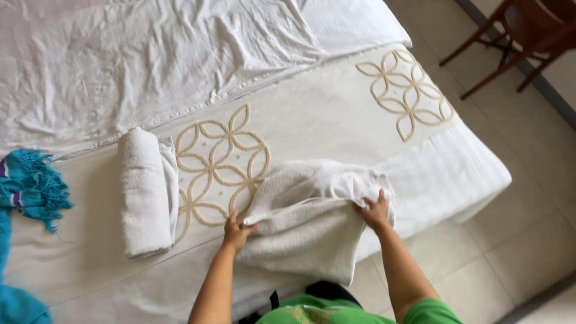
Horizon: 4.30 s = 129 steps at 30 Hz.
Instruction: Folding and rolling bath towels on a bed and then using a cleaning cloth to wipe down furniture surfaces in a hotel room.
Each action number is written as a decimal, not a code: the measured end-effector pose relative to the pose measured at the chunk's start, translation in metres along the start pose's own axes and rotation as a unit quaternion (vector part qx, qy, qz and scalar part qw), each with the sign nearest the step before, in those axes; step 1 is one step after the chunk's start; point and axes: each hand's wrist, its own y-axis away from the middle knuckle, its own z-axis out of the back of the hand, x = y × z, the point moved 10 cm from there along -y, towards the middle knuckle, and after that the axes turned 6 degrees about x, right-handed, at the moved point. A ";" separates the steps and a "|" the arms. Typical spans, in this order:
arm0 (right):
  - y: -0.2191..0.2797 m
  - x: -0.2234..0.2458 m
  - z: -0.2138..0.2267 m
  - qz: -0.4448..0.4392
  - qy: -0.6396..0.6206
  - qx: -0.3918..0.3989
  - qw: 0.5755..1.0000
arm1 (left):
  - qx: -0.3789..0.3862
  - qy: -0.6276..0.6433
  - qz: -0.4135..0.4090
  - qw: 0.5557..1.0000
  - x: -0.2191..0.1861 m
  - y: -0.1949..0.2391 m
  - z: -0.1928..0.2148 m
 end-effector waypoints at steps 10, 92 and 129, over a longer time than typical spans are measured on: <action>0.007 0.130 -0.001 -0.097 -0.410 0.340 0.841 | 0.163 0.071 0.080 0.981 -0.120 0.032 -0.088; 0.041 0.202 -0.068 0.418 0.169 0.095 0.888 | 0.005 -0.463 -0.112 0.879 -0.029 0.037 0.010; 0.030 0.291 -0.076 0.564 0.328 -0.025 0.758 | -0.051 -0.553 -0.329 0.764 -0.111 0.029 0.023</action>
